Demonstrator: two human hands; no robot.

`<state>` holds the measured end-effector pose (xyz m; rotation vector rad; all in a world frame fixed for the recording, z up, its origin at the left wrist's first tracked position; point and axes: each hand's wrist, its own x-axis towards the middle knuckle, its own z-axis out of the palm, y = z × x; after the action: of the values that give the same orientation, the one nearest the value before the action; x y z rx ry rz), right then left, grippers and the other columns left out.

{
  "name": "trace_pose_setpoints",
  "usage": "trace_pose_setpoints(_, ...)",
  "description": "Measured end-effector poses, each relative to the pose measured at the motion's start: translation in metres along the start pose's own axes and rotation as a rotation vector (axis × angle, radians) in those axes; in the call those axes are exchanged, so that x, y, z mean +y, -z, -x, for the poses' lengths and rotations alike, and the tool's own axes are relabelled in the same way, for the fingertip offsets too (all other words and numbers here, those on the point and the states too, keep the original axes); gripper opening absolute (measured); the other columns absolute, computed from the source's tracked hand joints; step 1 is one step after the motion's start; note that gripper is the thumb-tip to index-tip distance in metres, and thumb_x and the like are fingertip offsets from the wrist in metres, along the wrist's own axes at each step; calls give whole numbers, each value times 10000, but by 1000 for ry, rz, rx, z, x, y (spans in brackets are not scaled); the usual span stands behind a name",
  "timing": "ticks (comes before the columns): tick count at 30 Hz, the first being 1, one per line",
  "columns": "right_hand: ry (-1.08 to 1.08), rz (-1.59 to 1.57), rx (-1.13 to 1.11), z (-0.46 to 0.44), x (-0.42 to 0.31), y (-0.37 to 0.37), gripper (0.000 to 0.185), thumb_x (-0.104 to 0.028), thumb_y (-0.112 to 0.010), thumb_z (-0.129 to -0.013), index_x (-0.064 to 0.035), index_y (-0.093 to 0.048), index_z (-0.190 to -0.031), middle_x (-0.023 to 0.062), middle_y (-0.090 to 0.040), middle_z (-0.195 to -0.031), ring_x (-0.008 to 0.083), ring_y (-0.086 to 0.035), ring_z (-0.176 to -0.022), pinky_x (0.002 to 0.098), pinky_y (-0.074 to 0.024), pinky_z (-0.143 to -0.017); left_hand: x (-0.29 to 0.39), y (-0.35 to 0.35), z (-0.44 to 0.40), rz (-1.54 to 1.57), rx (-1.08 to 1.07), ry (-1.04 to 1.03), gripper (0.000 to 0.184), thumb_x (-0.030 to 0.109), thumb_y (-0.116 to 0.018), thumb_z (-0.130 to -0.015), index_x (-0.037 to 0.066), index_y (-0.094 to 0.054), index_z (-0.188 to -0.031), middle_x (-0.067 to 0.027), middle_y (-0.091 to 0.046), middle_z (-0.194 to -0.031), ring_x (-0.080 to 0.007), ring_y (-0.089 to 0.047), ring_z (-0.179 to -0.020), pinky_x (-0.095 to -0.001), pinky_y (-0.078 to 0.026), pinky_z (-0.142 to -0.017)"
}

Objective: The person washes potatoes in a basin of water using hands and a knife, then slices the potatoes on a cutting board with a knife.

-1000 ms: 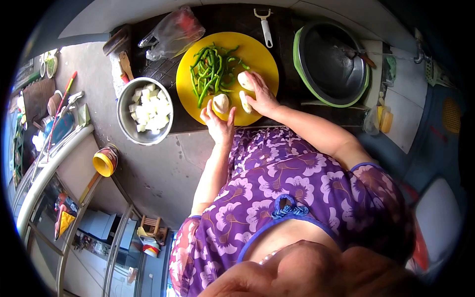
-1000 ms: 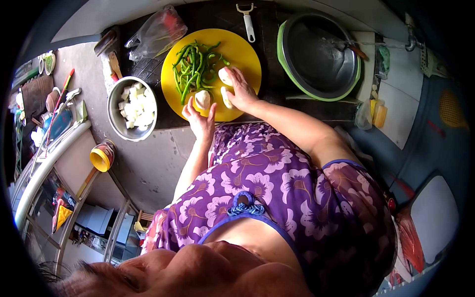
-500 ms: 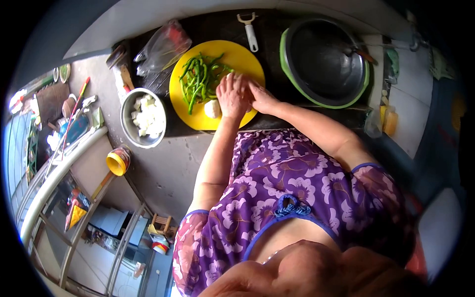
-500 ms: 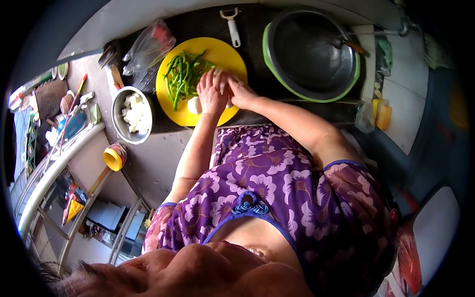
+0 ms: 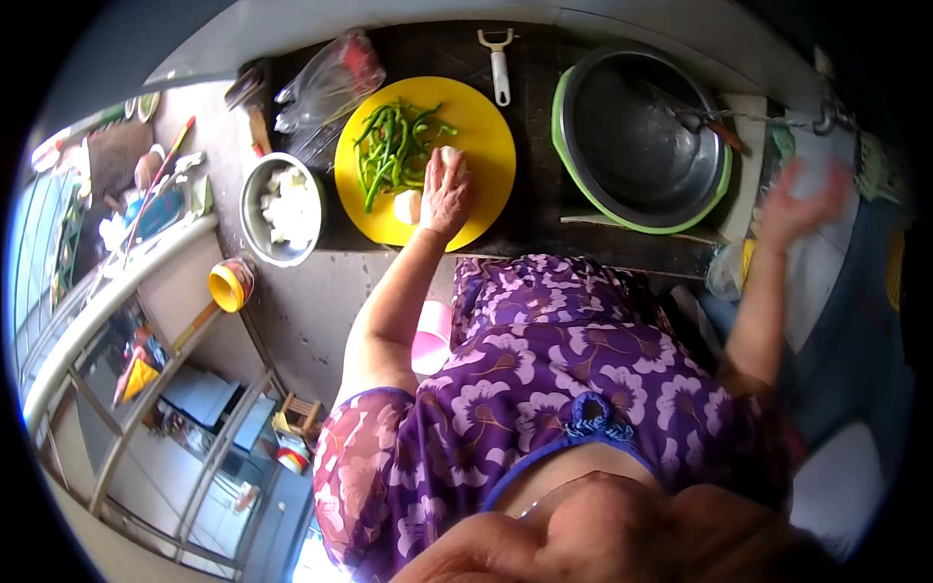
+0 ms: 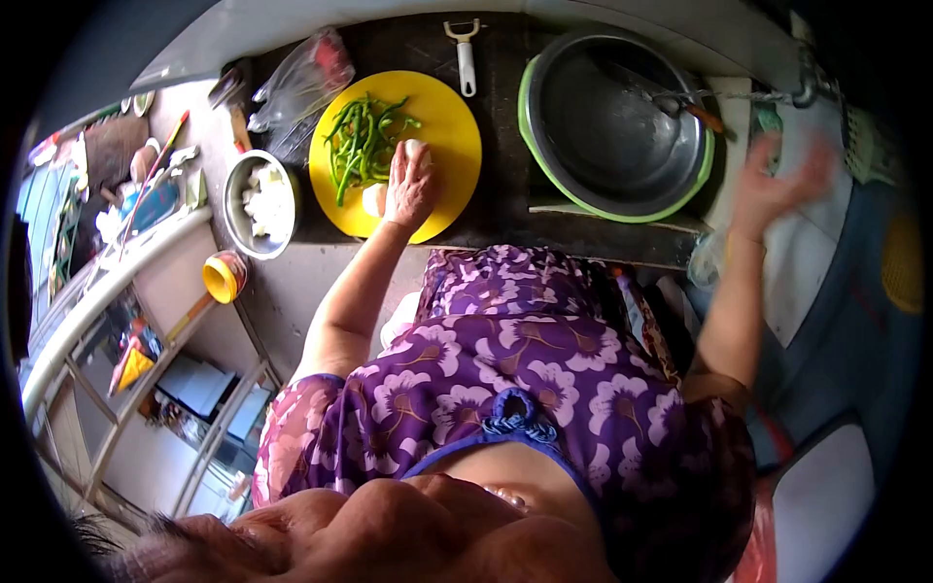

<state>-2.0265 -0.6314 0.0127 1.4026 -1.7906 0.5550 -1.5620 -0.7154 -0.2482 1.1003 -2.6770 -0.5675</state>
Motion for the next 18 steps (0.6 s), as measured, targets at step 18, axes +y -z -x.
trace_pose_setpoints(18,-424,-326,-1053,182,43,-163,320,-237,-630,-893,-111,-545,-1175,76,-585,-1169,243,-542,-1120,380,-426,-950,1,13,15,-150,-225,-161,324,114,-534,-781,100,-652,-1082,-83,-438,-1394,-354,-185,-1433,-575,-136,-1159)
